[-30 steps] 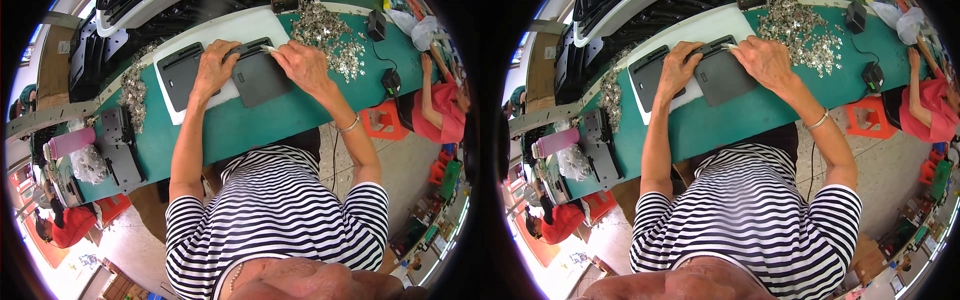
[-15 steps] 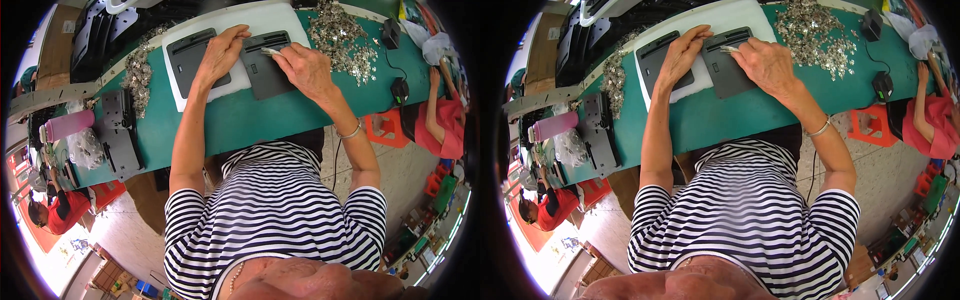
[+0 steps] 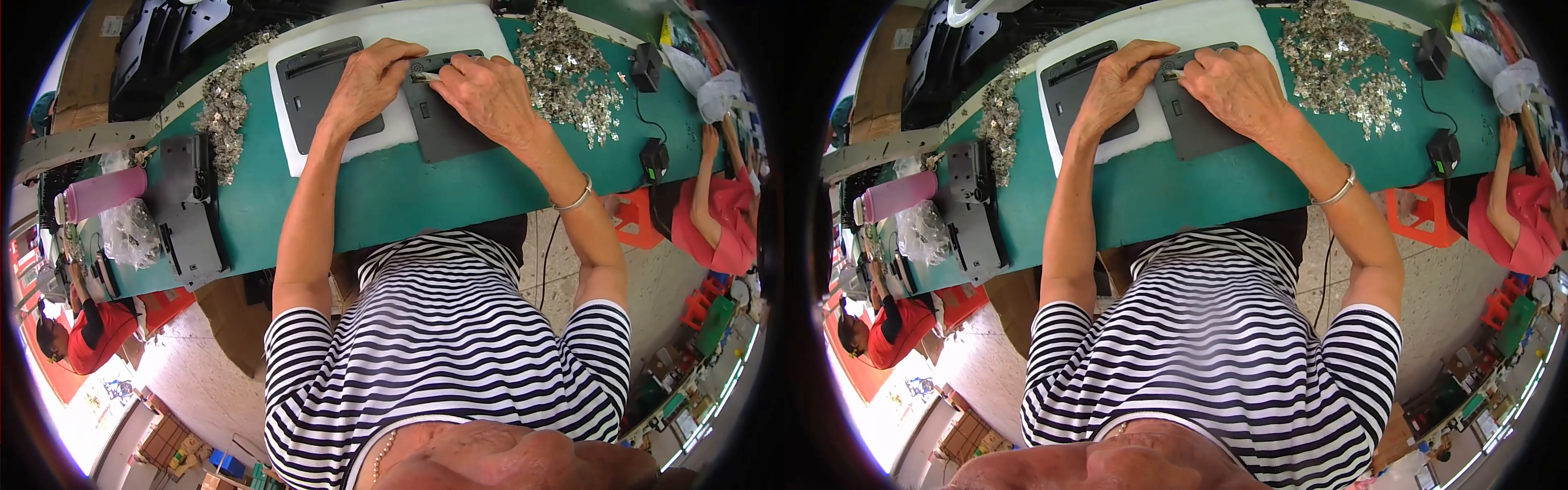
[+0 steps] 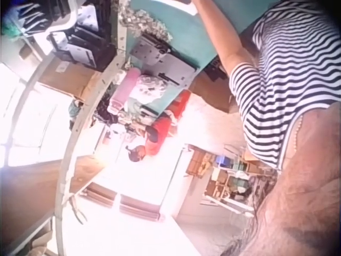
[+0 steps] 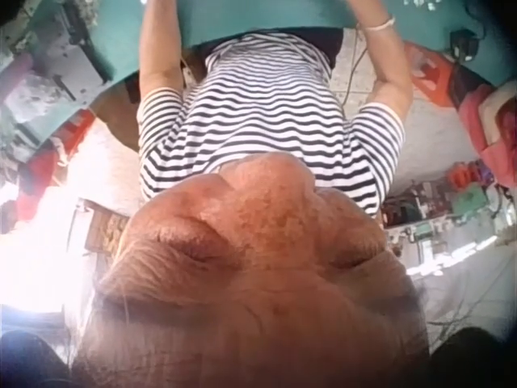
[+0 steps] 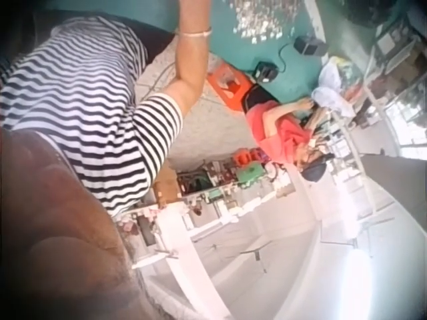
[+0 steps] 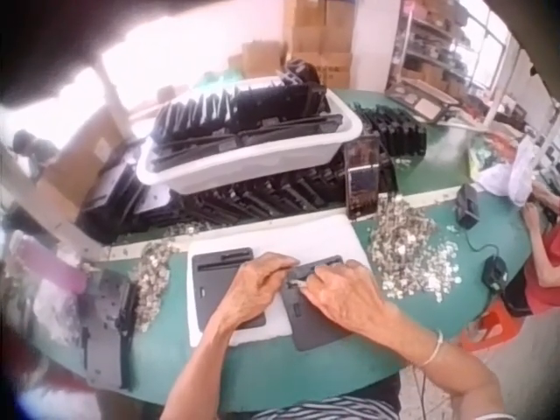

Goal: The person assembles small electronic components, metal parts, and circuit boards into plastic housings at a factory workbench, using a small plastic tool to aid in the assembly.

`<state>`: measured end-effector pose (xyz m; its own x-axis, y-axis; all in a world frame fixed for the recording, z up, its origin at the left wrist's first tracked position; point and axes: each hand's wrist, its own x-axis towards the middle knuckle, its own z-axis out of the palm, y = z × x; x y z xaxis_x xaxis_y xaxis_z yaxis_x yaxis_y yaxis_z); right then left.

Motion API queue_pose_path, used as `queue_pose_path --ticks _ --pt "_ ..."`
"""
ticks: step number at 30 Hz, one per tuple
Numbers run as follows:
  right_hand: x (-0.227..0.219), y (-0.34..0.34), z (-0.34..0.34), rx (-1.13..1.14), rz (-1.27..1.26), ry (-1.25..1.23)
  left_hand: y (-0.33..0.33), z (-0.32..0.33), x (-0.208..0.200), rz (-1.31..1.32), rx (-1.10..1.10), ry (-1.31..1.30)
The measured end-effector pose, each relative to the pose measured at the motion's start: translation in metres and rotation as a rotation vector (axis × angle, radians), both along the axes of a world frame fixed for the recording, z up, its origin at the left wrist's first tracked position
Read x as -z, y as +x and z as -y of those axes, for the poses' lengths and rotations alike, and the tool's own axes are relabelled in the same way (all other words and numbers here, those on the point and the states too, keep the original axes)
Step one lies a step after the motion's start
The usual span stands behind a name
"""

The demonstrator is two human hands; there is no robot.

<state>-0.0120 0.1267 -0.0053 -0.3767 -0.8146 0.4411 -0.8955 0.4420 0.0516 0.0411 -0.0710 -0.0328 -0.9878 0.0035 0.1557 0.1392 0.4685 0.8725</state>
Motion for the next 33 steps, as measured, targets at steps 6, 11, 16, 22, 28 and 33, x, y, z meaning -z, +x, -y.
queue_pose_path --ticks 6,11,16,22,28,33 --pt "0.003 -0.003 0.000 -0.029 -0.008 -0.017 -0.001 -0.002 0.001 -0.020 -0.002 0.014" --pt "0.002 -0.002 0.001 -0.017 -0.020 0.013 0.002 -0.004 -0.007 0.025 -0.018 0.015" --pt "0.004 -0.006 -0.002 -0.002 -0.014 -0.030 0.001 -0.005 -0.005 0.016 -0.034 -0.010" --pt "0.011 -0.010 -0.004 -0.026 -0.016 -0.043 0.000 -0.006 -0.003 -0.040 -0.039 0.003" --pt "0.010 -0.013 -0.005 -0.060 0.001 -0.039 0.000 -0.005 -0.003 -0.040 -0.041 0.006" --pt "0.013 -0.014 -0.007 -0.068 0.006 -0.071 -0.001 -0.005 -0.003 -0.025 -0.042 0.006"
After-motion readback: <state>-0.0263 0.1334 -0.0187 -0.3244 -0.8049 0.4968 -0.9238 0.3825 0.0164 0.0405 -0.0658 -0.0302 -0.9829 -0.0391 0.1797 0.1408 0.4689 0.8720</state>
